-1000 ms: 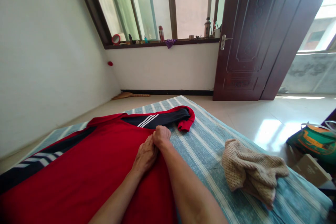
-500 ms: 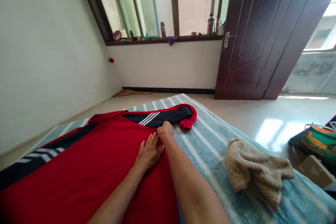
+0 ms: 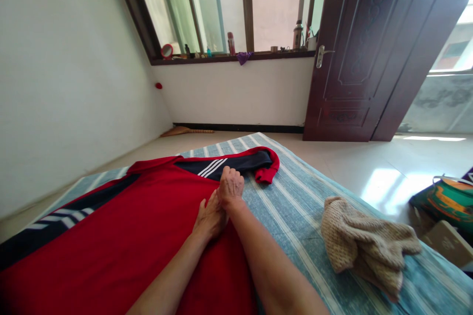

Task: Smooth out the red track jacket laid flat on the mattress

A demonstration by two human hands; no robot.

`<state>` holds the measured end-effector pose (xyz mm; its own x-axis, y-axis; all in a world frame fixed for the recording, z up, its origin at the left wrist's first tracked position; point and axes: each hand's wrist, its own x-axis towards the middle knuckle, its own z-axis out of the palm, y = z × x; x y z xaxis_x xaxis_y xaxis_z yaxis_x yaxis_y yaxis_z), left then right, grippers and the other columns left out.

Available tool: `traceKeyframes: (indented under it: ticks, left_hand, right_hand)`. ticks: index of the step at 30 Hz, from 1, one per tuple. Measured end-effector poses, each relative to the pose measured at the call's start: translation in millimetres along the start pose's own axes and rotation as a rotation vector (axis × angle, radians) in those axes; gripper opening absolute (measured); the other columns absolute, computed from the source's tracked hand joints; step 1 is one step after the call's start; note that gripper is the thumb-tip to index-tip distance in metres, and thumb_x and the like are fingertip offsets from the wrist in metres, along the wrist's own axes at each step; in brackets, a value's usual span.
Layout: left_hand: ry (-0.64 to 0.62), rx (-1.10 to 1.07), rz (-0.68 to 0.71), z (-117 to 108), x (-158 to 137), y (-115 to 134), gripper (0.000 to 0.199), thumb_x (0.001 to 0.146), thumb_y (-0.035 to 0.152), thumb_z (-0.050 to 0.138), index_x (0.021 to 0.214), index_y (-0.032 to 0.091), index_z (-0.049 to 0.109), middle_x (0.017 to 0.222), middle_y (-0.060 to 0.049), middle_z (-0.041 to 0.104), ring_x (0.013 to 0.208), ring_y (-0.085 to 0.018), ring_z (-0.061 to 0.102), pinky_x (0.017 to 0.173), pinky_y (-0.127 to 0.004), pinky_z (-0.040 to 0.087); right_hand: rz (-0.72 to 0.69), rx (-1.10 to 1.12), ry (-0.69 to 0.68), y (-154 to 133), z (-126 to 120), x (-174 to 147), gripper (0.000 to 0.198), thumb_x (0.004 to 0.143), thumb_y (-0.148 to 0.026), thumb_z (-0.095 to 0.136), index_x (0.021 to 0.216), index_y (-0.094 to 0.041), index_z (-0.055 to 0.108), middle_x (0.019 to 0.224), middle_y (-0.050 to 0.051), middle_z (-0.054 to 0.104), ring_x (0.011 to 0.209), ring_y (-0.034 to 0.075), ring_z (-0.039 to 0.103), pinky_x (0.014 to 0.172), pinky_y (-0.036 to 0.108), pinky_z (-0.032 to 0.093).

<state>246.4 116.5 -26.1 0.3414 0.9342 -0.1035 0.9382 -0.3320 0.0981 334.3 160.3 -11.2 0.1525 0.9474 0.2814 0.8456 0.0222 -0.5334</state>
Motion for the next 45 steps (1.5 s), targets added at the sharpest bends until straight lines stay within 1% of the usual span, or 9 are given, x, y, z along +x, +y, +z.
traceKeyframes:
  ticks: [4,7,11,15,20,26,34,39,45]
  left_hand:
    - [-0.007,0.023,-0.015,0.5,0.5,1.2,0.057,0.096,0.036,0.021,0.152,0.023,0.019,0.159,-0.007,0.019,0.147,-0.027,0.011,0.116,-0.056,0.014]
    - [0.005,0.028,-0.049,0.1,0.8,2.8,0.058,0.097,0.041,0.016,0.151,0.019,0.023,0.159,-0.009,0.018,0.147,-0.026,0.011,0.116,-0.054,0.015]
    - [-0.002,0.013,-0.034,0.4,3.2,0.5,0.058,0.097,0.042,0.017,0.15,0.02,0.026,0.159,-0.009,0.017,0.147,-0.027,0.012,0.116,-0.056,0.015]
    - [0.003,0.004,-0.005,-2.7,5.5,-4.4,0.055,0.096,0.037,0.027,0.148,0.019,0.031,0.158,-0.009,0.021,0.146,-0.028,0.016,0.115,-0.055,0.018]
    - [0.096,0.005,0.013,-14.4,4.9,-8.7,0.053,0.096,0.03,0.025,0.144,0.011,0.035,0.155,-0.014,0.029,0.143,-0.024,0.025,0.114,-0.044,0.027]
    - [0.16,0.027,-0.005,-15.8,10.2,-6.1,0.052,0.094,0.029,0.029,0.141,0.01,0.04,0.154,-0.016,0.032,0.143,-0.023,0.027,0.114,-0.043,0.028]
    - [0.092,0.023,0.037,-1.9,22.9,4.1,0.055,0.094,0.034,0.028,0.146,0.017,0.033,0.157,-0.01,0.026,0.145,-0.023,0.021,0.114,-0.047,0.023]
    - [0.061,0.023,0.022,-4.2,25.0,7.1,0.055,0.094,0.036,0.027,0.146,0.018,0.033,0.156,-0.01,0.026,0.145,-0.024,0.022,0.114,-0.05,0.021]
    - [0.115,0.044,0.02,-16.3,6.2,7.3,0.056,0.093,0.033,0.027,0.143,0.008,0.036,0.153,-0.016,0.032,0.143,-0.024,0.025,0.113,-0.044,0.027]
  right_hand:
    - [-0.195,0.006,-0.072,9.9,3.4,-7.2,0.023,0.085,-0.016,0.048,0.103,-0.022,0.062,0.103,0.007,0.067,0.104,0.021,0.058,0.091,0.032,0.04]
    - [-0.221,0.01,-0.106,23.7,5.1,-6.0,0.027,0.089,-0.015,0.042,0.1,-0.022,0.065,0.097,0.006,0.069,0.099,0.019,0.061,0.087,0.029,0.041]
    - [-0.257,0.015,-0.091,26.2,-5.1,-12.6,0.026,0.088,-0.014,0.045,0.102,-0.021,0.065,0.103,0.006,0.069,0.1,0.018,0.06,0.087,0.027,0.04]
    - [-0.259,0.002,-0.052,15.1,-23.1,-43.1,0.021,0.092,-0.019,0.043,0.097,-0.021,0.063,0.1,0.005,0.069,0.098,0.019,0.061,0.086,0.027,0.041]
    - [-0.237,-0.017,-0.047,11.6,-40.3,-90.3,0.021,0.091,-0.016,0.041,0.098,-0.019,0.061,0.096,0.007,0.068,0.092,0.02,0.062,0.082,0.03,0.043]
    - [-0.274,-0.039,-0.098,21.4,-47.9,-123.3,0.022,0.087,-0.027,0.055,0.108,-0.02,0.057,0.109,0.009,0.064,0.105,0.025,0.057,0.095,0.04,0.041]
    - [-0.285,-0.044,-0.076,36.7,-42.8,-128.6,0.022,0.09,-0.035,0.054,0.105,-0.019,0.056,0.115,0.008,0.062,0.107,0.025,0.054,0.096,0.04,0.04]
    - [-0.283,-0.055,-0.06,38.2,-43.2,-127.6,0.023,0.09,-0.036,0.055,0.106,-0.02,0.055,0.115,0.008,0.062,0.107,0.024,0.054,0.095,0.04,0.039]
    - [-0.295,-0.091,-0.073,39.8,-45.9,-128.1,0.019,0.09,-0.036,0.055,0.102,-0.021,0.054,0.111,0.006,0.062,0.106,0.022,0.054,0.094,0.037,0.039]
